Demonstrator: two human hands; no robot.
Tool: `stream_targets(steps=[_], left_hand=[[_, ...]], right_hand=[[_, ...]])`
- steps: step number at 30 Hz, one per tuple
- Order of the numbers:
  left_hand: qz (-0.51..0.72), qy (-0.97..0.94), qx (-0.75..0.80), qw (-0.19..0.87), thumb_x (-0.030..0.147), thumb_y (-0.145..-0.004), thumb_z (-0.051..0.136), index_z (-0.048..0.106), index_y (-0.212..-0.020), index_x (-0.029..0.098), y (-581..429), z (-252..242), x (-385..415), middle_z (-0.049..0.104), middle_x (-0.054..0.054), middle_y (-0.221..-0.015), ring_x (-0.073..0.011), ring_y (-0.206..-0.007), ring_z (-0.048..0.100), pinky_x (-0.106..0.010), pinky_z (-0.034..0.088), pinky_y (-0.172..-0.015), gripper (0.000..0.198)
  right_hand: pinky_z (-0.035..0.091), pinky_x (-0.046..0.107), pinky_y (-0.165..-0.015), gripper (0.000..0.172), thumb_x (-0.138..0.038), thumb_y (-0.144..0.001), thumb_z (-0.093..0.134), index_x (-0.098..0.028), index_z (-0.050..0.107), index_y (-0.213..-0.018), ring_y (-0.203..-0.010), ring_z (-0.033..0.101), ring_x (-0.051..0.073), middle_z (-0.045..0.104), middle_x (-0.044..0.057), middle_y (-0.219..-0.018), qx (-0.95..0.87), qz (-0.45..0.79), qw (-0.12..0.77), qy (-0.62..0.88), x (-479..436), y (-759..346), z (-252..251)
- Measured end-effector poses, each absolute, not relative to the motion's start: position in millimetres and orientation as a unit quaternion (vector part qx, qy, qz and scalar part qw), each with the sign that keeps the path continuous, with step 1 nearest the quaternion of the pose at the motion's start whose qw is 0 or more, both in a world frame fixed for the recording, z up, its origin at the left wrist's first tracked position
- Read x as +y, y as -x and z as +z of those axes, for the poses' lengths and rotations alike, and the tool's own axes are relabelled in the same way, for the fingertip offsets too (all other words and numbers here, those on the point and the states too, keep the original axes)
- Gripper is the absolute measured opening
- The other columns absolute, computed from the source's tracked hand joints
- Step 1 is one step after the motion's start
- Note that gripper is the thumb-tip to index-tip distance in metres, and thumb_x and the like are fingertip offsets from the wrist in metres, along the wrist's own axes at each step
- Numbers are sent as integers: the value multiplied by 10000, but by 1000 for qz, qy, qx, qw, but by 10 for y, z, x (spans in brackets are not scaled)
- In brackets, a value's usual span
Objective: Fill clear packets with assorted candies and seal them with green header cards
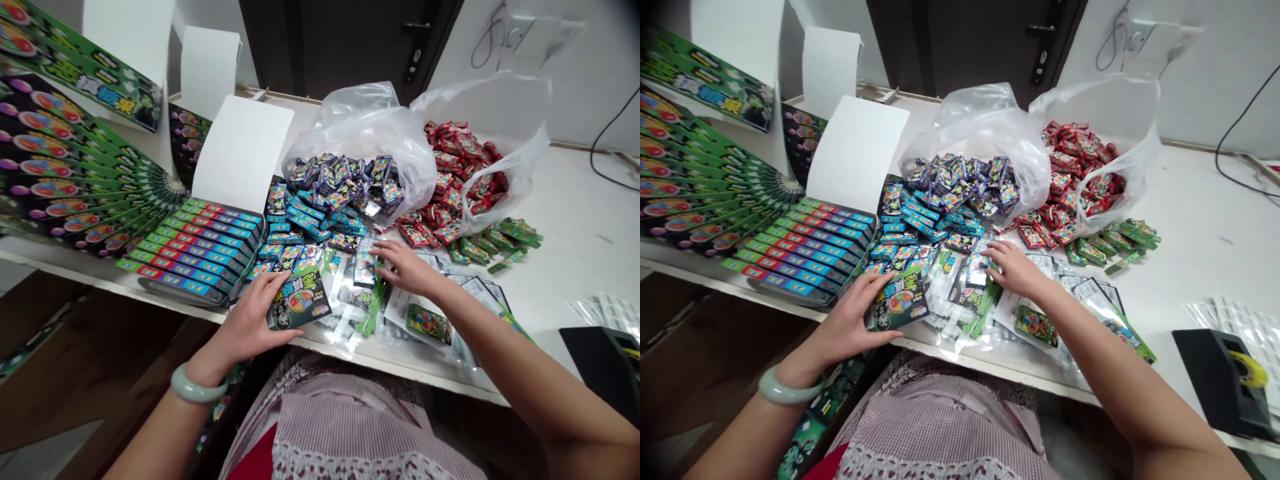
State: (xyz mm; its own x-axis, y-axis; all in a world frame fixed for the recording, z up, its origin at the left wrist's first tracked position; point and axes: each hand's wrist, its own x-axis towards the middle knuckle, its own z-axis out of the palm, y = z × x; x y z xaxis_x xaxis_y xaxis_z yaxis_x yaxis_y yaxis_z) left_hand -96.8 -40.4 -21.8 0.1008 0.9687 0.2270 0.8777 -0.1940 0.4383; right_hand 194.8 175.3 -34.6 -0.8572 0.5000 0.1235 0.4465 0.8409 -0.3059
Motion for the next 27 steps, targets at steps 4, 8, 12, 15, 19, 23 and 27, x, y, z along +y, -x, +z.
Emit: stream_targets(steps=[4,8,12,15,19,23,27], left_hand=[[244,-740,616,117,488,-689,770,239,-1474,253,903,-202,-374,449,-139,-1302,-340,-1225,467,-527,411,-1053,976],[248,-738,619,104,487,-685,766,257,-1477,252,872,-168,-376,461,-140,-1291,-347,-1214,475,-535,418,-1042,970],[260,-741,607,117,482,-675,776,256,-1481,245,827,-167,-358,453,-148,-1300,-349,-1216,471,-538,420,-1036,988],[257,-751,597,119,483,-668,785,252,-1481,237,784,-177,-338,444,-154,-1296,-346,-1218,463,-535,415,-1036,1003],[246,-764,581,133,505,-664,780,272,-1475,227,734,-157,-345,445,-157,-1296,-351,-1222,455,-534,416,-1028,997],[253,-760,580,147,494,-673,772,282,-1467,217,669,-142,-335,438,-158,-1302,-348,-1227,450,-527,417,-1029,973],[280,-739,599,131,491,-671,771,290,-1441,220,612,-160,-302,451,-146,-1262,-332,-1192,469,-525,427,-1016,947]], right_hand=[[430,556,-978,678,-430,-699,754,-150,552,-1283,-1199,516,378,549,205,-1287,-934,142,63,321,1613,-1845,-316],[442,507,-1000,554,-339,-749,699,-205,539,-1262,-1176,529,315,546,144,-1226,-908,180,212,314,1437,-1834,-82],[425,515,-1032,611,-347,-774,696,-253,474,-1335,-1259,463,310,464,140,-1350,-939,210,182,203,1175,-1893,288],[441,499,-1020,598,-296,-791,691,-249,483,-1350,-1273,459,301,444,150,-1402,-964,210,99,132,1062,-1895,438],[452,487,-1012,614,-261,-778,708,-260,496,-1354,-1249,488,282,474,133,-1395,-971,214,68,83,1089,-1858,463],[480,504,-977,615,-331,-724,776,-212,553,-1283,-1189,528,310,533,161,-1312,-972,202,78,94,1142,-1771,458],[451,515,-1030,791,-461,-674,805,-200,462,-1338,-1247,489,329,497,179,-1347,-958,232,112,127,1085,-1692,420]])
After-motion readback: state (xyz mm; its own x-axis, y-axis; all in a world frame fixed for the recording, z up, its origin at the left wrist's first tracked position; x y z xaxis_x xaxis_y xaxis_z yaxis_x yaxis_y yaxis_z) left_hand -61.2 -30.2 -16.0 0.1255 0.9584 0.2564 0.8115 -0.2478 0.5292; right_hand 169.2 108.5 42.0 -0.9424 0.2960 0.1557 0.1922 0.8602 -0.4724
